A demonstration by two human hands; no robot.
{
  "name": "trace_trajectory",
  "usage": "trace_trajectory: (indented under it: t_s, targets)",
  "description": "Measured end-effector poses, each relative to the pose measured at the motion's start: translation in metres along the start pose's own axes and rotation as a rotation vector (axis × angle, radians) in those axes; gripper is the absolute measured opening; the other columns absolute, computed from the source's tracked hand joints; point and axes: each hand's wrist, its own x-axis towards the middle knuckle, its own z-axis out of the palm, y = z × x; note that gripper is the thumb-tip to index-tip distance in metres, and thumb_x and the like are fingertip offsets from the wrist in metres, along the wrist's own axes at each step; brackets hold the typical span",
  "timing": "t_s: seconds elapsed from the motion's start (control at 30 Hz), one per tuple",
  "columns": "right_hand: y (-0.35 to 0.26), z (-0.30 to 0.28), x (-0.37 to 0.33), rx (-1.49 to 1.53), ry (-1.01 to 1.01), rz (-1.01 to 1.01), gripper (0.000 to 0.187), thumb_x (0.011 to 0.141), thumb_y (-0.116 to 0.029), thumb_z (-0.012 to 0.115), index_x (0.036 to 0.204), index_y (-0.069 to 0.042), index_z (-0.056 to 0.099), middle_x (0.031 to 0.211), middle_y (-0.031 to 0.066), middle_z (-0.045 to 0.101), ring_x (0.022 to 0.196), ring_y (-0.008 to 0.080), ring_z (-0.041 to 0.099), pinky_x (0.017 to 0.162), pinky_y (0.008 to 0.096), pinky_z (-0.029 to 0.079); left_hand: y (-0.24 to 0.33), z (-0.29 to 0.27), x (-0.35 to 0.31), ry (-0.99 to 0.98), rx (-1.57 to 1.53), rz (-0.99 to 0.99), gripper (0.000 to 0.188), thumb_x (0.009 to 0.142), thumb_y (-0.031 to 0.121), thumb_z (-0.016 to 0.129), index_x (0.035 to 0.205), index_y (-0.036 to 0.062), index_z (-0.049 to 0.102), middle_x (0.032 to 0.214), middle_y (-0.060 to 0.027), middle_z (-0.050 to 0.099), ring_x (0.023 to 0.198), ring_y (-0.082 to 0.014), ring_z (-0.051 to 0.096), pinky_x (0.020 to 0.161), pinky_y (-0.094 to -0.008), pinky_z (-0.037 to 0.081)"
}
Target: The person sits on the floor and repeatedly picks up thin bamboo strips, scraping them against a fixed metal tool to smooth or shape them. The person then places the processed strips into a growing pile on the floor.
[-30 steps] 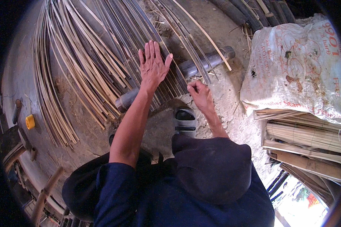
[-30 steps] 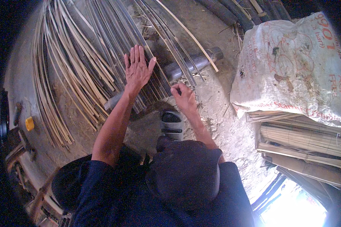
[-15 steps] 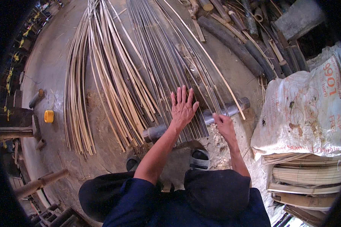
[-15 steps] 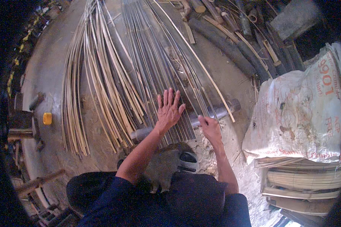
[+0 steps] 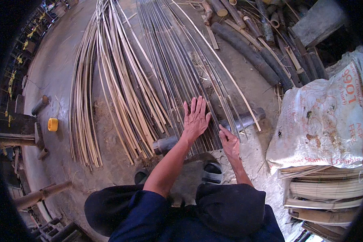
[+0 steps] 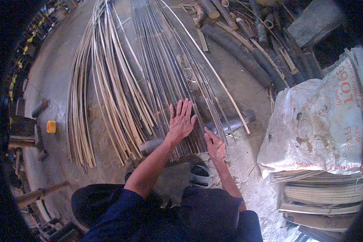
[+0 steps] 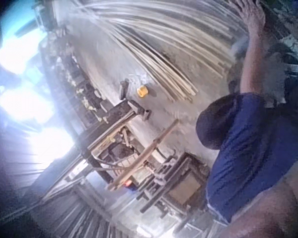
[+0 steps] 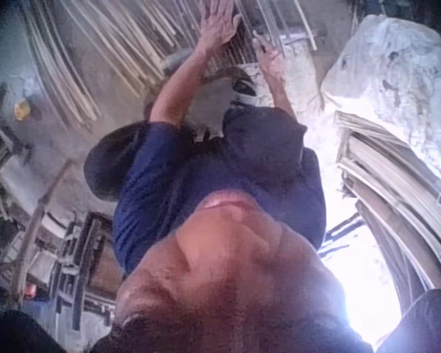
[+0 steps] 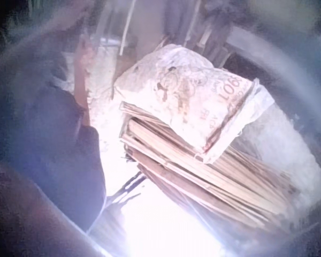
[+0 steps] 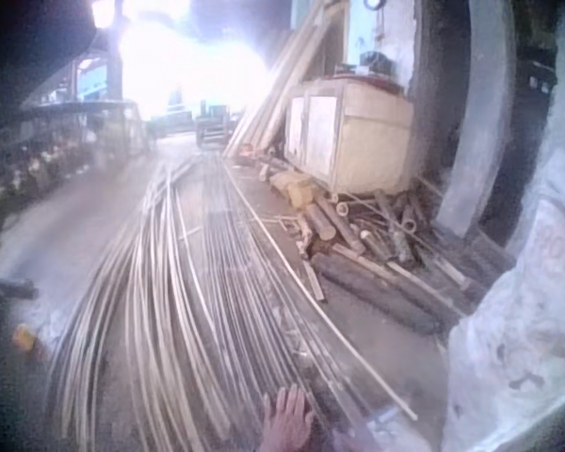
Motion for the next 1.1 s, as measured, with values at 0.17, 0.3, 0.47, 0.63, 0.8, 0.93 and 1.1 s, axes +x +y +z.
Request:
trace_trajectory:
  t_s: [0.17, 0.3, 0.47, 0.63, 0.8, 0.93, 1.1]
  targets:
    - [0.005, 0.000, 0.004, 0.024, -0.048, 0.060, 0.030, 0.097, -0.018, 0.063, 0.125, -0.010, 0.067, 0.109, 0.0159, 0.072, 0.088, 0.0160, 0.071, 0.075, 0.0302, 0.054, 0.001, -0.003, 0.000, -0.014, -0.022, -0.003, 0.064, 0.098, 0.040, 0.048, 0.149, 0.0044, 0.036, 0.157, -0.0130, 0.032, 0.147, -0.0350, 0.025, 0.118, -0.0587, 0.010]
    - [-0.002, 0.003, 0.001, -0.054, -0.052, 0.062, 0.031, 0.096, -0.020, 0.063, 0.126, -0.014, 0.066, 0.113, 0.0145, 0.071, 0.104, 0.0263, 0.070, 0.085, 0.0354, 0.055, 0.001, -0.004, -0.001, -0.009, -0.005, -0.026, 0.069, 0.096, 0.047, 0.052, 0.149, 0.0064, 0.036, 0.156, -0.0133, 0.034, 0.145, -0.0355, 0.029, 0.118, -0.0591, 0.012]
    - [0.004, -0.003, -0.001, -0.257, -0.076, 0.051, 0.032, 0.094, -0.022, 0.065, 0.126, -0.022, 0.066, 0.107, 0.0159, 0.071, 0.096, 0.0322, 0.070, 0.078, 0.0379, 0.057, 0.007, -0.005, 0.000, 0.084, 0.013, 0.036, 0.068, 0.092, 0.049, 0.058, 0.149, 0.0154, 0.041, 0.153, -0.0126, 0.039, 0.141, -0.0343, 0.036, 0.116, -0.0587, 0.019]
    - [0.019, 0.007, 0.000, -0.200, -0.001, 0.033, 0.031, 0.092, -0.022, 0.066, 0.123, -0.024, 0.068, 0.103, 0.0143, 0.071, 0.090, 0.0338, 0.070, 0.075, 0.0386, 0.057, 0.010, -0.005, 0.006, 0.023, -0.023, 0.040, 0.064, 0.093, 0.045, 0.057, 0.149, 0.0181, 0.041, 0.154, -0.0139, 0.037, 0.142, -0.0374, 0.033, 0.115, -0.0614, 0.017]
    - [0.005, -0.016, -0.001, -0.201, 0.061, -0.211, 0.027, 0.093, -0.019, 0.064, 0.119, -0.014, 0.069, 0.102, 0.0138, 0.072, 0.087, 0.0329, 0.071, 0.075, 0.0396, 0.058, 0.006, -0.008, 0.004, -0.077, 0.061, 0.026, 0.061, 0.098, 0.045, 0.050, 0.152, 0.0214, 0.037, 0.156, -0.0142, 0.033, 0.145, -0.0373, 0.028, 0.116, -0.0611, 0.014]
    - [0.020, -0.057, 0.013, -0.295, 0.214, 0.010, 0.017, 0.094, -0.016, 0.062, 0.108, -0.009, 0.069, 0.101, 0.0144, 0.072, 0.085, 0.0322, 0.071, 0.074, 0.0397, 0.057, 0.005, 0.001, 0.004, -0.032, 0.025, 0.068, 0.060, 0.100, 0.043, 0.047, 0.150, 0.0118, 0.039, 0.158, -0.0125, 0.030, 0.146, -0.0336, 0.026, 0.119, -0.0542, 0.014]
    - [0.027, -0.074, 0.006, -0.364, 0.029, 0.045, 0.013, 0.092, -0.019, 0.064, 0.101, -0.011, 0.067, 0.096, 0.0137, 0.066, 0.086, 0.0329, 0.066, 0.074, 0.0423, 0.055, 0.003, 0.005, 0.004, -0.027, 0.016, 0.093, 0.061, 0.100, 0.044, 0.047, 0.148, 0.0072, 0.040, 0.157, -0.0126, 0.034, 0.145, -0.0335, 0.029, 0.119, -0.0528, 0.017]
